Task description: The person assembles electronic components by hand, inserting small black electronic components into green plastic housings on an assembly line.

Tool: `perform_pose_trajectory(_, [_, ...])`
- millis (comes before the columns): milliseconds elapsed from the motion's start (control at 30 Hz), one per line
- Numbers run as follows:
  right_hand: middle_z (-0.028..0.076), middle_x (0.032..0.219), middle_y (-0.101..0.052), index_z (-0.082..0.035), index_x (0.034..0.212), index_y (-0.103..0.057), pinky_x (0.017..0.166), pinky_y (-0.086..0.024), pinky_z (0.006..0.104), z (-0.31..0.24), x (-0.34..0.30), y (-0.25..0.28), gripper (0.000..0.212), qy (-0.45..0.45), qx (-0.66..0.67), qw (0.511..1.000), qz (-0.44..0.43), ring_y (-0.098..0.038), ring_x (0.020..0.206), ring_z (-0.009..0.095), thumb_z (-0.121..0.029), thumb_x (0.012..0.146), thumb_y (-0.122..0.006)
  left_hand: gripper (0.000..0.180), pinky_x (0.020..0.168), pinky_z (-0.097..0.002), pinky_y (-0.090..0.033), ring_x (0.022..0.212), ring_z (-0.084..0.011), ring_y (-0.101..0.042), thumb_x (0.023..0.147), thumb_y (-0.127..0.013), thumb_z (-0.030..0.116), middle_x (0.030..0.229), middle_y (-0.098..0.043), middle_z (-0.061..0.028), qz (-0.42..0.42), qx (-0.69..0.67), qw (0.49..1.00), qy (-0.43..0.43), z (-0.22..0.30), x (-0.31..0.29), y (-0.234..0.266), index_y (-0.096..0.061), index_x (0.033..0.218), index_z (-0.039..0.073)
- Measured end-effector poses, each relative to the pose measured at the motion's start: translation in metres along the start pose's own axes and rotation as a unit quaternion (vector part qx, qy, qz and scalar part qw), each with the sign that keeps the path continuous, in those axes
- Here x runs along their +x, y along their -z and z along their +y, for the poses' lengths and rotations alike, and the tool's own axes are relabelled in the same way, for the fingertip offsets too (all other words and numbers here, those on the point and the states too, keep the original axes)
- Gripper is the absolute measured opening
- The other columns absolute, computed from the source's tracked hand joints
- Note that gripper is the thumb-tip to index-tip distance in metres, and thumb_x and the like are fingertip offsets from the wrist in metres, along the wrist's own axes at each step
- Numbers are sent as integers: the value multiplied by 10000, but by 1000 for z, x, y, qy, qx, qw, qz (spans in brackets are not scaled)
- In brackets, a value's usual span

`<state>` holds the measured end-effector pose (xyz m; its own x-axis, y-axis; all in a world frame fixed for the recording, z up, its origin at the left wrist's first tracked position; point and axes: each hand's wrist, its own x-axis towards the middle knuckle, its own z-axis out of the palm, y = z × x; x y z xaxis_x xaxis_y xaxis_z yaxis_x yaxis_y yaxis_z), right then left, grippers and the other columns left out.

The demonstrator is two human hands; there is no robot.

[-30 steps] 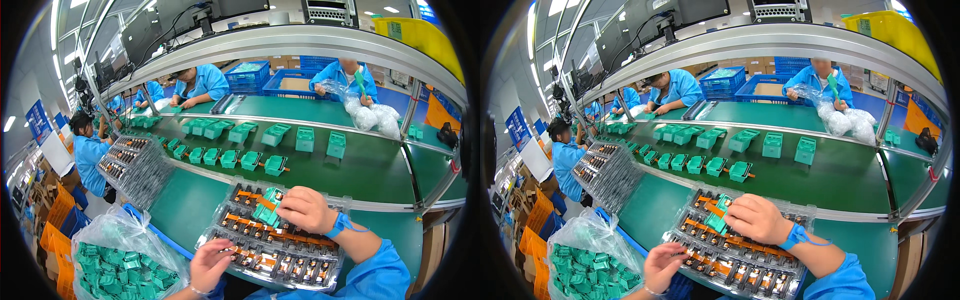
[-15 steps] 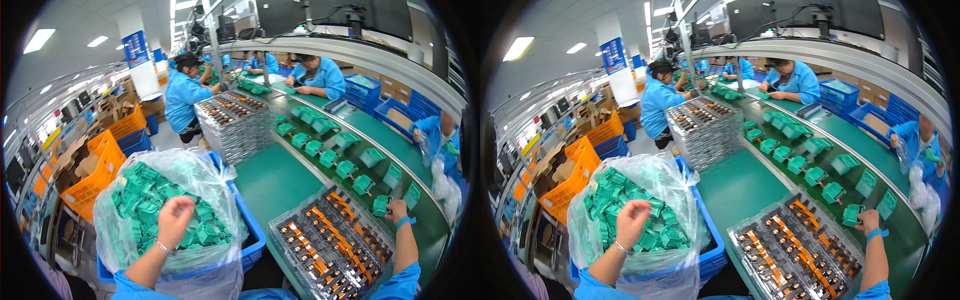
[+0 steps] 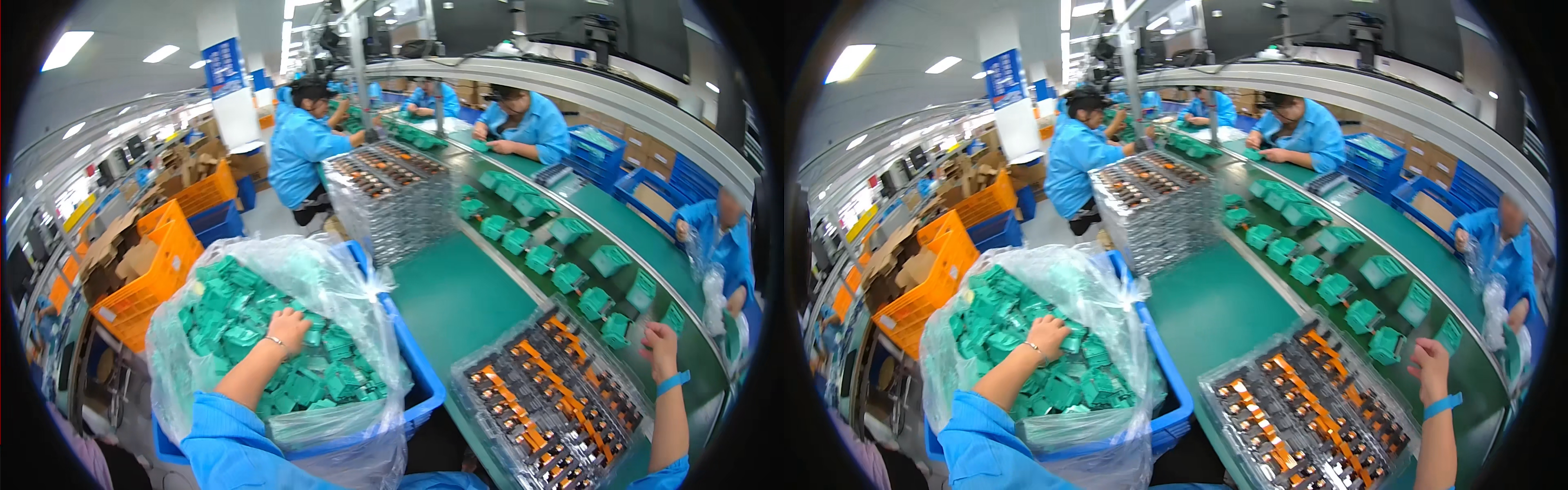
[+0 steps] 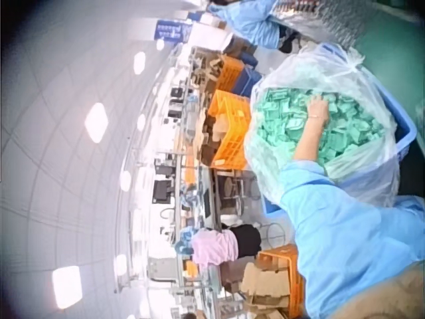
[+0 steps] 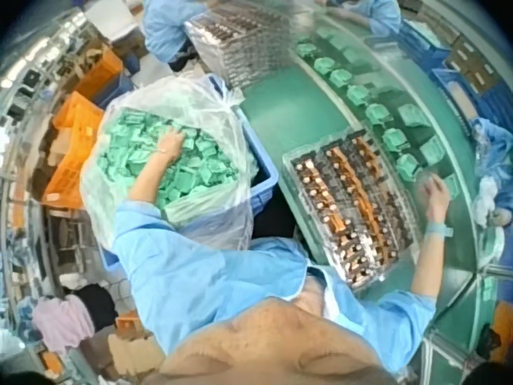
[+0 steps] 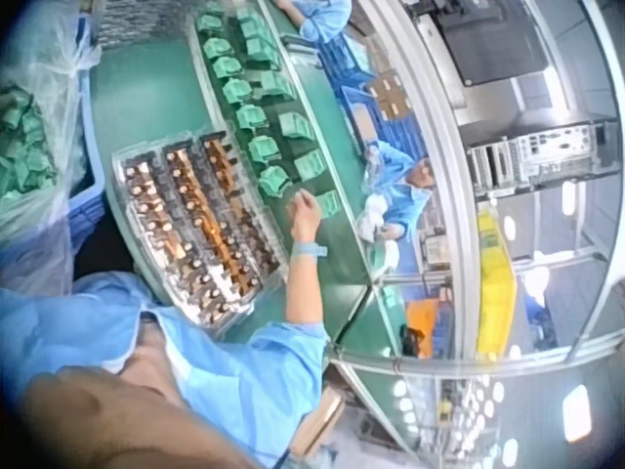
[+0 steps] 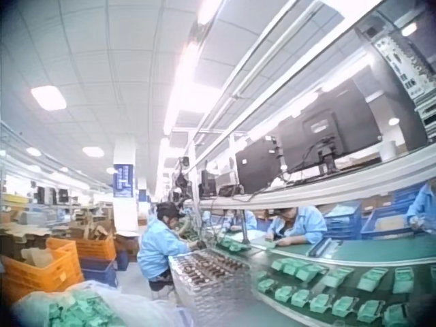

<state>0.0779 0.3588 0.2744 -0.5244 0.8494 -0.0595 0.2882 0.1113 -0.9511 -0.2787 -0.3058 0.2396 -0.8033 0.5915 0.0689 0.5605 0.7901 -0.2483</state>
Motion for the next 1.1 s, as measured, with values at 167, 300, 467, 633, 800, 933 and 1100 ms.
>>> perform_pose_trajectory(167, [84, 969, -603, -5, 1015, -589, 645, -539, 311, -39, -58, -10, 177, 84, 42, 993, -69, -606, 831, 179, -88, 860, -565, 325, 876, -399, -412, 1015, -262, -545, 615, -770, 258, 991, -606, -89, -91, 91, 992, -10, -12, 5, -8, -665, 889, 118])
perform_pose_trajectory(300, [79, 925, -633, 12, 989, -606, 658, -534, 275, -46, -82, -18, 150, 75, 64, 986, -135, -627, 804, 156, -72, 867, -585, 350, 869, -406, -429, 962, -298, -573, 605, -790, 215, 957, -611, -113, -36, -59, 998, 1, -16, -9, 29, -641, 891, 80])
perform_pose_trajectory(467, [65, 892, -648, 2, 1051, -611, 706, -516, 275, -49, -98, -33, 195, 87, -19, 960, -264, -618, 803, 118, -92, 882, -585, 344, 690, -385, -552, 905, -291, -622, 727, -713, 114, 1006, -619, -104, 59, -413, 902, 113, -12, -31, 79, -579, 1038, 53])
perform_pose_trajectory(633, [107, 964, -658, -66, 1121, -609, 753, -503, 345, -52, -89, -83, 270, 317, -150, 893, -282, -630, 885, 225, -187, 881, -589, 385, 558, -339, -590, 848, -239, -647, 816, -619, 45, 1061, -604, -106, 110, -803, 564, 156, 80, -38, 140, -487, 1179, 46])
perform_pose_trajectory(800, [143, 971, -652, -149, 1130, -614, 737, -479, 447, -55, -75, -121, 366, 277, -379, 852, -231, -608, 917, 335, -388, 855, -579, 475, 810, -414, -536, 1039, -256, -587, 819, -642, 61, 1167, -566, -109, -96, -887, 452, 19, 197, -11, 163, -444, 1250, 29])
perform_pose_trajectory(933, [139, 891, -665, -153, 1086, -629, 724, -476, 441, -53, -72, -130, 356, 268, -375, 861, -215, -618, 877, 333, -408, 841, -591, 434, 951, -465, -455, 1140, -266, -526, 876, -593, 97, 1261, -509, -129, -215, -904, 367, -48, 257, 8, 146, -426, 1269, 20])
perform_pose_trajectory(1100, [151, 799, -655, -128, 962, -632, 691, -466, 446, -54, -68, -129, 342, 240, -329, 891, -199, -622, 807, 336, -433, 806, -633, 456, 1011, -454, -405, 1201, -289, -478, 946, -501, 254, 1293, -475, -148, -234, -912, 315, -122, 301, 22, 141, -371, 1306, 4])
